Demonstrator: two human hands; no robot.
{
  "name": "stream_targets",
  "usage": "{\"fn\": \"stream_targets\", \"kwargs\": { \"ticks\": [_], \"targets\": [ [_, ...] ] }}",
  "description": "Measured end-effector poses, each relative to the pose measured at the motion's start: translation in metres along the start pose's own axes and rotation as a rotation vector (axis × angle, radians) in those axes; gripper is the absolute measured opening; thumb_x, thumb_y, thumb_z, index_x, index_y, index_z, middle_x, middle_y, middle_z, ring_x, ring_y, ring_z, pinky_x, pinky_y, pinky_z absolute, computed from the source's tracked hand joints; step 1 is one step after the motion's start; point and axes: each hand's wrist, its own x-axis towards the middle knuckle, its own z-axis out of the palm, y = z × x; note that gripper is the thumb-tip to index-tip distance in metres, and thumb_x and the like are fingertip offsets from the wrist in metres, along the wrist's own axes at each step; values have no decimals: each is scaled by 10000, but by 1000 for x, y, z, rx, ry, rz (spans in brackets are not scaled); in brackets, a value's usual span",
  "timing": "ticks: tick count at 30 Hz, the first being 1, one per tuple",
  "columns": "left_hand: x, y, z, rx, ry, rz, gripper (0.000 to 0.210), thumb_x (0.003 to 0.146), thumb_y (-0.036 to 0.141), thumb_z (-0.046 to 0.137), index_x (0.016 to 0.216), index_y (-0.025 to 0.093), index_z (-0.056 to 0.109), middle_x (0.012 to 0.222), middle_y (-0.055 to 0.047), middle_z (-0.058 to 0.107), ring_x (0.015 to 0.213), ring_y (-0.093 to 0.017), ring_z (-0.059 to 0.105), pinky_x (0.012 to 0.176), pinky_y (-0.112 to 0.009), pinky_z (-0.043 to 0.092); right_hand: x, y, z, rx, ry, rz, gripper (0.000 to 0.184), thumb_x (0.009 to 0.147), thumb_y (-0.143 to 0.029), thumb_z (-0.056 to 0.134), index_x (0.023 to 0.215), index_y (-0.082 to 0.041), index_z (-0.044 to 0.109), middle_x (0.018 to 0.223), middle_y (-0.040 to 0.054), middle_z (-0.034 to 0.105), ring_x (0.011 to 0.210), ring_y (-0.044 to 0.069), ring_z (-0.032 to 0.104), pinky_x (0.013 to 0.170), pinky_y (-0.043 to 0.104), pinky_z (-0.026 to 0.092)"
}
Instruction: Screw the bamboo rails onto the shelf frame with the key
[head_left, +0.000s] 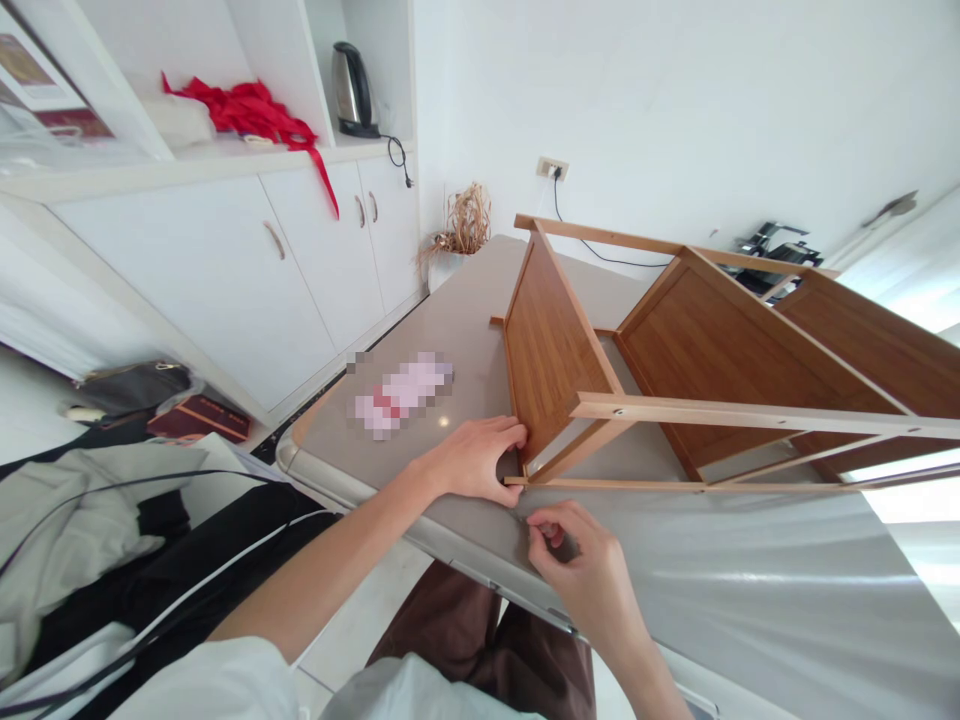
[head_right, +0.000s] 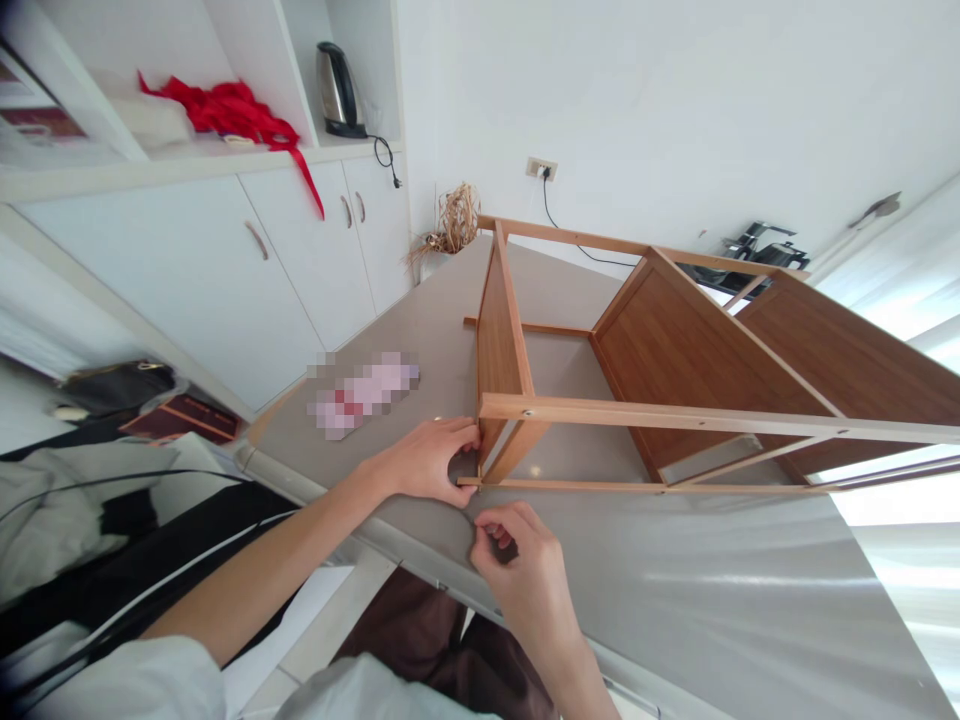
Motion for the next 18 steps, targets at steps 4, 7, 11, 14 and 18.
{"fn": "stream_targets", "kwargs": {
  "ticks": [4,7,11,14,18],
  "targets": [
    [0,-2,0,-3,-5,9,427,654,404,747,924,237,461,950,-9,613,863,-215,603,734,-318,453,-1,-4,-2,71,-19,36,119,904,-196,598,949,-230,702,870,22,664,717,131,612,697,236,510],
    [0,-3,0,-14,-14,9,436,658,421,752,932,235,468,963,-16,616,872,-222,607,735,-319,454,-2,-3,0,185,-20,73,106,927,-237,604,959,-235,705,906,34,674,768,140,630,719,237,521],
    [0,0,-2,-20,-7,0,410,659,401,739,917,235,468,951,-12,611,858,-217,606,731,-313,454,-2,0,-3,310,58,83,76,904,-263,659,931,-231,722,890,41,682,814,153,647,723,230,542],
    [-1,3,-3,-18,-8,-12,402,653,390,735,918,237,474,942,-8,610,854,-216,605,728,-314,454,-2,2,-12,301,91,81,113,911,-303,667,950,-226,740,931,59,701,852,165,664,735,233,559],
    [0,4,-4,-4,-18,-27,407,647,392,737,919,235,477,943,-17,619,850,-224,609,736,-326,455,-4,9,-18,215,116,106,189,971,-343,582,995,-215,718,936,62,703,780,157,671,688,235,565]
  ]
}}
